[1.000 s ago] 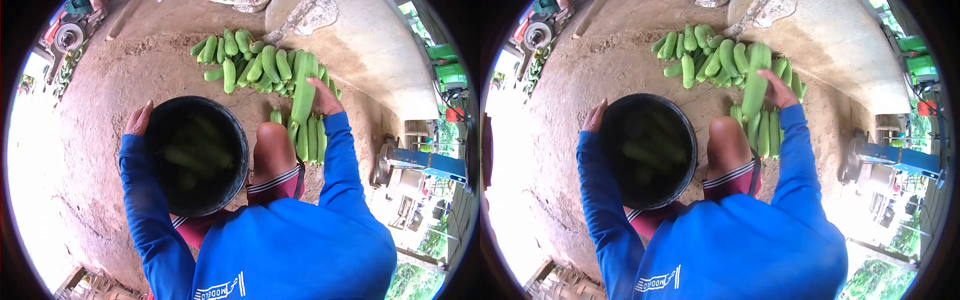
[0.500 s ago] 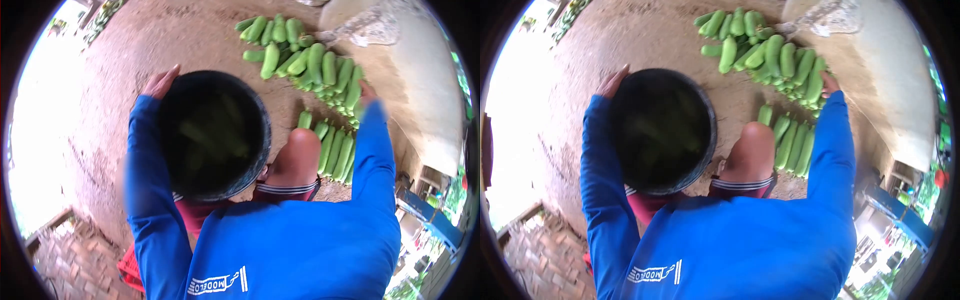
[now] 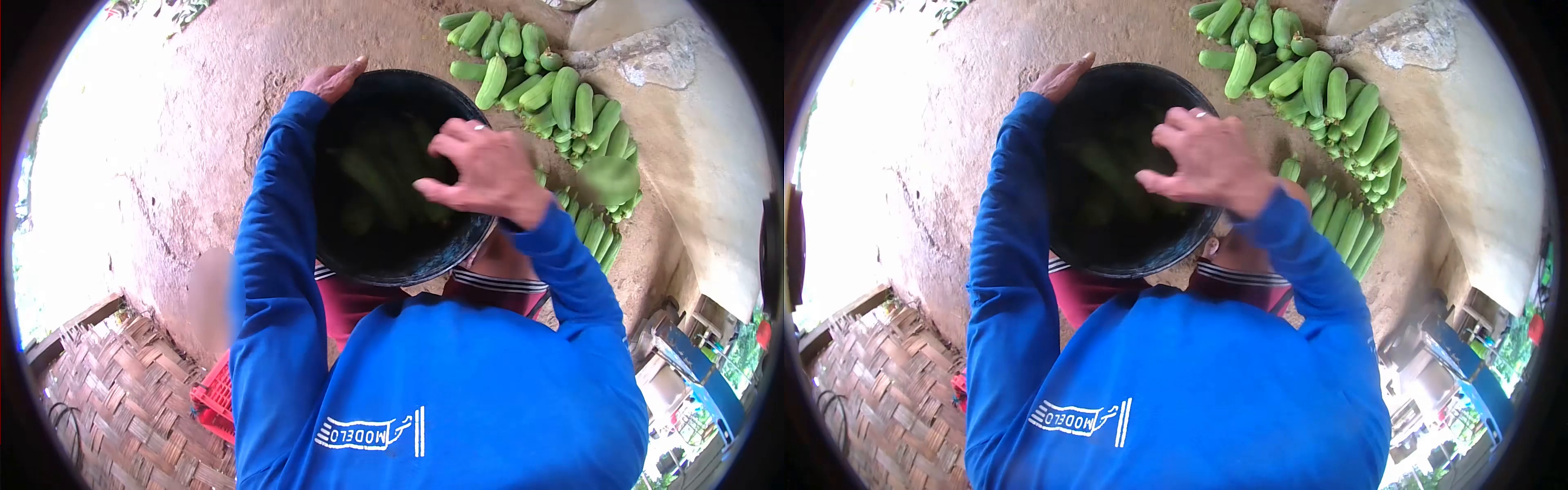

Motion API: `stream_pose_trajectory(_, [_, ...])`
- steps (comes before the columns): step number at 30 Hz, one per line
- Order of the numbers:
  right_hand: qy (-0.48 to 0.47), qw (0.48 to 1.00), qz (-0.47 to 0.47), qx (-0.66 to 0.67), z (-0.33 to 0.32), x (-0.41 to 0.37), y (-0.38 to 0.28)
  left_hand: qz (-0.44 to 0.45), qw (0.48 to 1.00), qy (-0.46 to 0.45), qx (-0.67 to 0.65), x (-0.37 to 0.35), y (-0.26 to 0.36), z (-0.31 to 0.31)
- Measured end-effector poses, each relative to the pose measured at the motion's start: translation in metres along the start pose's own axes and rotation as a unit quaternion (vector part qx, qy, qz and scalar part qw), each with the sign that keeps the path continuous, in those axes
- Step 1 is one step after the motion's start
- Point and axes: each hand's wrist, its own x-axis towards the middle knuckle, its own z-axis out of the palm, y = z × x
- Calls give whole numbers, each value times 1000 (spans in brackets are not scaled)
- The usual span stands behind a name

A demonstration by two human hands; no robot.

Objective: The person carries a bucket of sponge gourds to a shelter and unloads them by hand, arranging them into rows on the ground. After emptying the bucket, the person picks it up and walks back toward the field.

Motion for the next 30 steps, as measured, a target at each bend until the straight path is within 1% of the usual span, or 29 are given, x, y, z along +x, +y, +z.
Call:
stream_pose_trajectory(1, [3, 1000, 1, -4, 7, 5, -7, 5, 1000, 2, 0, 0, -1, 0])
stream_pose_trajectory(3, [-54, 979, 70, -186, 22, 16, -15, -15, 998, -30, -53, -1, -2, -2])
stream_pose_trajectory(4, [18, 986, 57, -155, 23, 13, -20, 6, 1000, -17, -19, -4, 0, -3])
stream_pose_trajectory(5, [19, 986, 56, -158, 24, 14, -25, 8, 1000, -15, -20, -5, 0, -2])
stream_pose_trajectory(7, [87, 986, 50, -131, 14, 22, -47, 10, 999, -4, -47, -5, 0, 3])
stream_pose_trajectory(8, [174, 970, -2, -170, 22, 16, -55, 6, 999, -15, -41, -6, 0, 3])
stream_pose_trajectory(9, [224, 958, -42, -176, 39, 18, -56, 15, 999, -17, -40, -7, 3, 2])
stream_pose_trajectory(10, [101, 988, -16, -118, 44, 28, -59, 15, 1000, -16, -21, -7, 4, 1])
stream_pose_trajectory(11, [-25, 998, 12, -54, 50, 42, -60, 14, 1000, -17, -1, -7, 6, 0])
stream_pose_trajectory(12, [-59, 997, 31, -35, 69, 58, -54, 21, 1000, -20, 1, -1, -1, 3])
stream_pose_trajectory(13, [-92, 994, 48, -15, 95, 75, -44, 42, 999, 8, -32, 8, -13, 9])
stream_pose_trajectory(14, [-76, 996, 41, 7, 127, 92, -32, 60, 995, 37, -66, 13, -20, 12])
stream_pose_trajectory(15, [-60, 997, 33, 31, 153, 104, -23, 61, 995, 36, -64, 12, -18, 11])
stream_pose_trajectory(17, [-69, 996, 33, 44, 171, 113, -19, 23, 999, 34, 1, 5, -9, 6])
stream_pose_trajectory(18, [-80, 995, 32, 55, 171, 116, -21, 21, 999, 36, 2, 3, -6, 2])
stream_pose_trajectory(20, [-90, 993, 39, 60, 169, 117, -20, -14, 1000, -8, 23, -3, 3, -1])
stream_pose_trajectory(22, [-99, 992, 49, 61, 160, 115, -13, -2, 1000, -6, -4, -3, 4, 0])
stream_pose_trajectory(24, [-156, 980, 5, 123, 153, 111, -2, 23, 999, -11, -42, -2, 2, -1])
stream_pose_trajectory(25, [-156, 980, 5, 124, 154, 105, 2, 23, 999, -11, -42, 0, -1, -1])
stream_pose_trajectory(27, [-69, 967, 1, 244, 156, 89, 11, -4, 999, -22, -41, 1, -2, 0])
stream_pose_trajectory(28, [-68, 968, 1, 242, 139, 78, 7, -2, 999, -21, -42, 2, -1, 0])
stream_pose_trajectory(29, [-128, 965, 26, 225, 108, 63, -6, 9, 999, -8, -33, 2, -3, 1])
stream_pose_trajectory(30, [-187, 959, 51, 208, 91, 52, -13, 21, 999, 4, -25, 2, -2, 4])
